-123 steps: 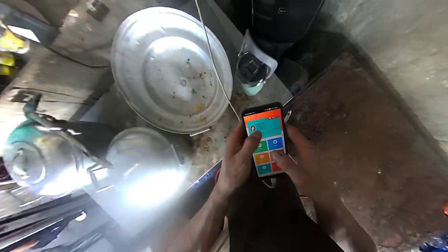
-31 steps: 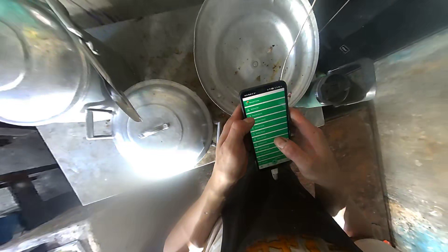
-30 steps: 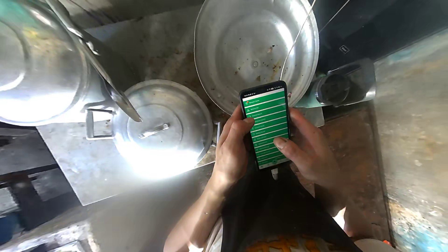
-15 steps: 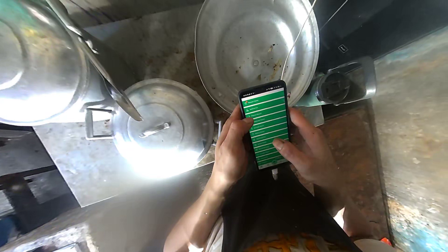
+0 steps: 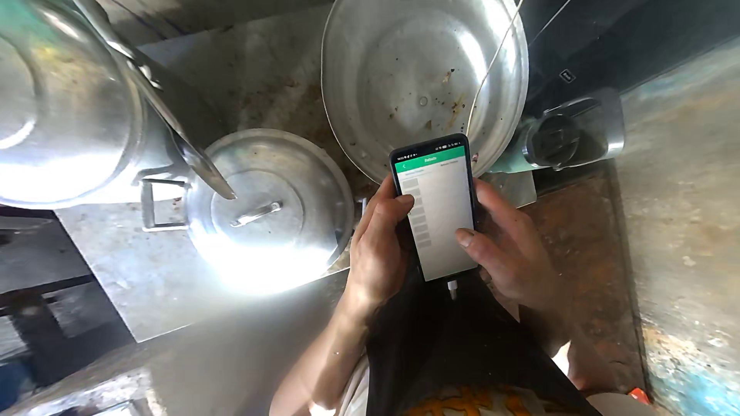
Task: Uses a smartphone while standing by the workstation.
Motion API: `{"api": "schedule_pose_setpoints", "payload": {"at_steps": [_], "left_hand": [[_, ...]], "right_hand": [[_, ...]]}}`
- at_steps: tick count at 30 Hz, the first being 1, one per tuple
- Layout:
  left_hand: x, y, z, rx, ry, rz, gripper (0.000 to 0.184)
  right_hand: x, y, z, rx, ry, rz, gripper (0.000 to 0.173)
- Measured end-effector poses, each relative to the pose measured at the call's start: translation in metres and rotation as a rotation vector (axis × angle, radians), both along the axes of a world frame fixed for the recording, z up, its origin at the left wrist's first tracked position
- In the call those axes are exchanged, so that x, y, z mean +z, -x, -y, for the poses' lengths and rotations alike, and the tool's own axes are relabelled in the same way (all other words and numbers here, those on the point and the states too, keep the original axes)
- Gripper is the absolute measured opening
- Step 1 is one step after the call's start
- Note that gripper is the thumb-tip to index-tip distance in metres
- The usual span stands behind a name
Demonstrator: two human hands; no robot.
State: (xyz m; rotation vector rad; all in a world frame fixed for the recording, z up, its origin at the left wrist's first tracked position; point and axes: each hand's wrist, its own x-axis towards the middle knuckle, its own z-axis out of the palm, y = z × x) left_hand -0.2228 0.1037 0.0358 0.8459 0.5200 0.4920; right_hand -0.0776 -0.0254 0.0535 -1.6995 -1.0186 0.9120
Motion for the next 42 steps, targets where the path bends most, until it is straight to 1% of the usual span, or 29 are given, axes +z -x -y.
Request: {"api": "schedule_pose_setpoints", "payload": {"at_steps": [5,8,14,33,38,42], "left_hand": [[-0.0002,0.002,-0.0003,0.003,0.017,0.008,0.047],[0.0,0.0031,-0.0003,0.01,0.028,0.01,0.047],[-0.0004,0.0037,-0.002,0.006,0.046,0.021,0.047],[-0.0026,0.0018,-0.0017,0.008,0.052,0.013,0.047],[-0.0027,0.0009,-0.0011,0.017,0.058,0.01,0.047],[-0.002,0.0005,-0.0018,0.032,0.06,-0.006,0.047]], "right_hand": [[0.0001,0.0002,-0.0002,0.015,-0.006,-0.048,0.056],[0.0009,-0.002,0.0004,0.049,-0.016,-0.083,0.053],[0.0007,-0.0031,0.0012,0.076,-0.054,-0.07,0.052],[-0.0023,-0.0048,0.0022,0.076,-0.05,-0.095,0.052],[-0.0035,-0.0066,0.0034,0.088,-0.031,-0.138,0.057],[-0.0031,-0.0076,0.0045,0.111,0.002,-0.059,0.071]]}}
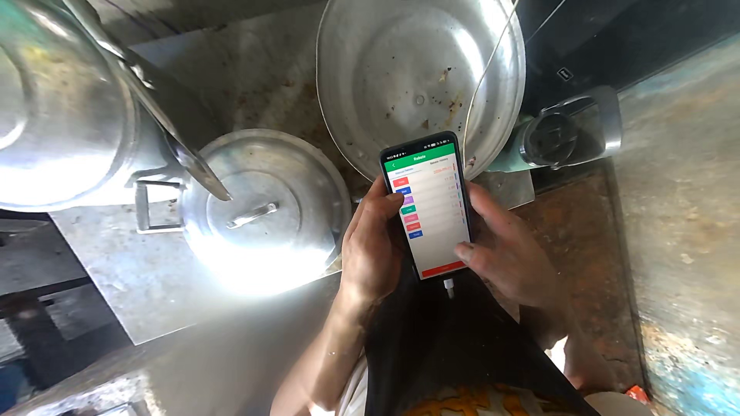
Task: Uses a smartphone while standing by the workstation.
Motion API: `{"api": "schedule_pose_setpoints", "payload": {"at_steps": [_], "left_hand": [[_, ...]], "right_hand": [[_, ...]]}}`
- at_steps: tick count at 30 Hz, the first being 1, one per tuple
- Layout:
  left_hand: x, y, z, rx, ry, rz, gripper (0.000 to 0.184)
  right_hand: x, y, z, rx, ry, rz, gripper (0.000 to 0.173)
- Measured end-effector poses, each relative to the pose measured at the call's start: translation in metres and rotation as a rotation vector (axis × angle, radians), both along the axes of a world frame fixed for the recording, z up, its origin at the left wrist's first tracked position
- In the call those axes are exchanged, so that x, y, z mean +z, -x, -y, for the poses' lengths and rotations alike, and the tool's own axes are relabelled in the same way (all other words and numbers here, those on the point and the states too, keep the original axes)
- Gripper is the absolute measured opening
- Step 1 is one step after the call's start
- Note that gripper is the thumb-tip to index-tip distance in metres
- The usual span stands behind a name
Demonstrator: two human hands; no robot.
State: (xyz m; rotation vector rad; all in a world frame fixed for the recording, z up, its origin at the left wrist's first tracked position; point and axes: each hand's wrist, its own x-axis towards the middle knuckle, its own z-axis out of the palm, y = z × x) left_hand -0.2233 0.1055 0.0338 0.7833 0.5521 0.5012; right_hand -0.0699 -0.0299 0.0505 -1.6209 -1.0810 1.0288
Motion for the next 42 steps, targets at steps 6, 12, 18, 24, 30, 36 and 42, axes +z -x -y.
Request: {"api": "schedule_pose_setpoints", "payload": {"at_steps": [6,12,18,24,30,36,42], "left_hand": [[0.002,-0.001,-0.003,0.031,-0.013,-0.01,0.047],[0.003,-0.001,-0.003,0.036,-0.012,-0.011,0.047],[0.003,-0.001,-0.004,0.047,-0.018,-0.01,0.046],[0.003,-0.002,-0.003,0.047,-0.01,-0.012,0.046],[0.004,-0.001,-0.003,0.029,-0.021,-0.008,0.046],[0.003,0.0,-0.001,0.036,-0.023,-0.012,0.046],[0.004,0.002,0.0,0.046,-0.015,0.0,0.047]], "right_hand": [[0.0,-0.007,0.002,0.086,0.024,0.101,0.087],[0.002,-0.008,0.003,0.064,0.032,0.237,0.086],[0.003,-0.006,0.007,0.083,0.081,0.322,0.085],[0.0,-0.006,0.01,0.089,0.04,0.286,0.081],[0.001,-0.005,0.013,0.079,0.057,0.263,0.077],[0.0,-0.003,0.014,0.084,0.046,0.25,0.076],[-0.001,0.0,0.015,0.083,0.015,0.257,0.076]]}}
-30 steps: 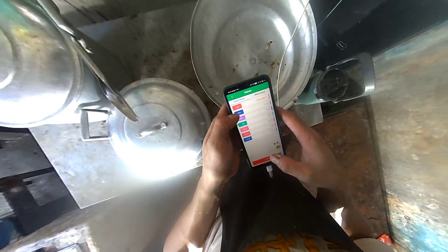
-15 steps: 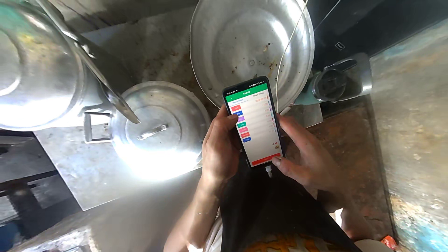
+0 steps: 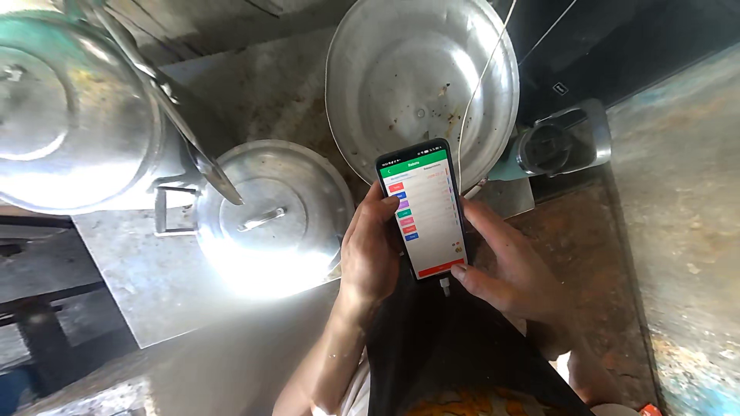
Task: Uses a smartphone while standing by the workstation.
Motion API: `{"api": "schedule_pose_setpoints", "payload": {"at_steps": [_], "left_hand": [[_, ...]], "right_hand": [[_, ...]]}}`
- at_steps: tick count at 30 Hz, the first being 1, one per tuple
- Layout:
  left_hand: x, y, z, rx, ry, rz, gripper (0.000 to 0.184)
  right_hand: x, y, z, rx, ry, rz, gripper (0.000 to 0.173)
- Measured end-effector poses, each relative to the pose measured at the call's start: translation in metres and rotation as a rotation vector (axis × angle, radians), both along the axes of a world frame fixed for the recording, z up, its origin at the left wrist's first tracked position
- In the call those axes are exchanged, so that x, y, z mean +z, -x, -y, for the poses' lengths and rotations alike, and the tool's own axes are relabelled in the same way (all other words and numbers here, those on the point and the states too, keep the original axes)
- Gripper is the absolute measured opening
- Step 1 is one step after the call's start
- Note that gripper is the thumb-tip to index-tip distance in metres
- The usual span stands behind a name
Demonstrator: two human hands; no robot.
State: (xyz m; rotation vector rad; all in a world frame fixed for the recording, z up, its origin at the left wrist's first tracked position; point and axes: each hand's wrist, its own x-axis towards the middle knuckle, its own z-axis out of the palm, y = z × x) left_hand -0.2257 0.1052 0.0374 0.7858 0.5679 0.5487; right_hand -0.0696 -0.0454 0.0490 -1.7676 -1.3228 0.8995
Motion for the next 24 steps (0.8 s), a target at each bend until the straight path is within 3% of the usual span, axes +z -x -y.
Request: {"api": "schedule_pose_setpoints", "payload": {"at_steps": [10,16,19,24], "left_hand": [[0.001,0.002,0.002,0.006,-0.017,-0.007,0.047],[0.001,0.002,0.005,-0.002,-0.03,0.006,0.047],[0.001,0.002,0.008,-0.008,-0.037,0.016,0.046],[-0.001,0.002,0.007,-0.007,-0.025,0.008,0.046]], "right_hand": [[0.002,0.002,0.001,-0.003,0.0,0.001,0.074],[0.006,0.004,-0.008,-0.166,-0.058,-0.066,0.055],[0.008,0.005,-0.015,-0.233,-0.078,0.008,0.049],[0.006,0.005,-0.019,-0.224,-0.098,0.017,0.046]]}}
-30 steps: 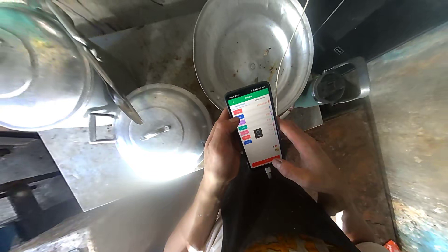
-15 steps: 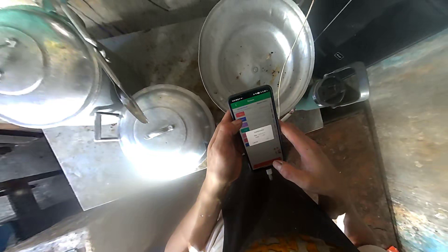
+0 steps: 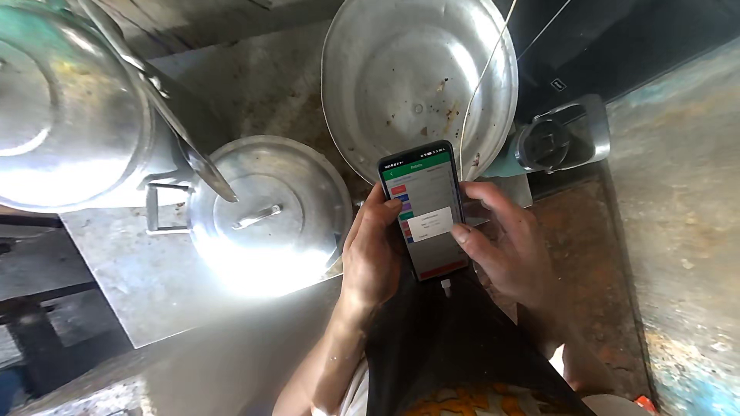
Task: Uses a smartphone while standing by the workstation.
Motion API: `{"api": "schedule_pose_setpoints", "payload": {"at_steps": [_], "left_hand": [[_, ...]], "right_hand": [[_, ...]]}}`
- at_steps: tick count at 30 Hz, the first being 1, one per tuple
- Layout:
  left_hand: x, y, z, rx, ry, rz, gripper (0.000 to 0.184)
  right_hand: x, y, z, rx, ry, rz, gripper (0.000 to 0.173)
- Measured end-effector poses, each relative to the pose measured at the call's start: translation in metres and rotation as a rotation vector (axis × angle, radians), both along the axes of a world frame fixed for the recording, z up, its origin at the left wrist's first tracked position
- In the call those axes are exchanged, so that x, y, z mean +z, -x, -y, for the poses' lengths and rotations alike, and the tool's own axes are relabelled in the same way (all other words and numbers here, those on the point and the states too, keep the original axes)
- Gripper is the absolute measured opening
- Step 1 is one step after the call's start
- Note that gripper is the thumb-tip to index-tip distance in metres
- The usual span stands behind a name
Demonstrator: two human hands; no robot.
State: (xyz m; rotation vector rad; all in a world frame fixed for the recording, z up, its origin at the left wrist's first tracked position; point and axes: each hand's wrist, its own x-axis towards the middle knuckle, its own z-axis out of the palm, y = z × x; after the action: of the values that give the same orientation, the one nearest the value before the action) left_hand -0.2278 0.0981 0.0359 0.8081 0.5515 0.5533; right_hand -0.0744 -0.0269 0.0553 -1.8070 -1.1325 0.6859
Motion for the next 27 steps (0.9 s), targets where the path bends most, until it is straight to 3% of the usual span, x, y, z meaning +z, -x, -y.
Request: {"api": "schedule_pose_setpoints", "payload": {"at_steps": [3,10,20,24,27], "left_hand": [[0.0,0.0,0.0,-0.004,0.014,-0.006,0.047],[-0.001,0.0,-0.001,-0.005,0.027,0.001,0.047],[-0.004,-0.002,-0.002,0.007,0.015,0.024,0.048],[-0.005,-0.005,-0.003,0.004,0.026,0.015,0.049],[-0.007,-0.008,-0.003,0.013,0.025,-0.002,0.05]], "right_hand": [[-0.002,-0.001,0.002,0.007,-0.023,-0.101,0.046],[-0.005,-0.003,0.005,-0.027,-0.012,-0.08,0.045],[-0.014,-0.017,0.036,-0.123,-0.124,0.103,0.032],[-0.039,-0.036,0.075,-0.177,0.053,0.152,0.029],[-0.072,-0.047,0.114,-0.238,0.274,-0.004,0.025]]}}
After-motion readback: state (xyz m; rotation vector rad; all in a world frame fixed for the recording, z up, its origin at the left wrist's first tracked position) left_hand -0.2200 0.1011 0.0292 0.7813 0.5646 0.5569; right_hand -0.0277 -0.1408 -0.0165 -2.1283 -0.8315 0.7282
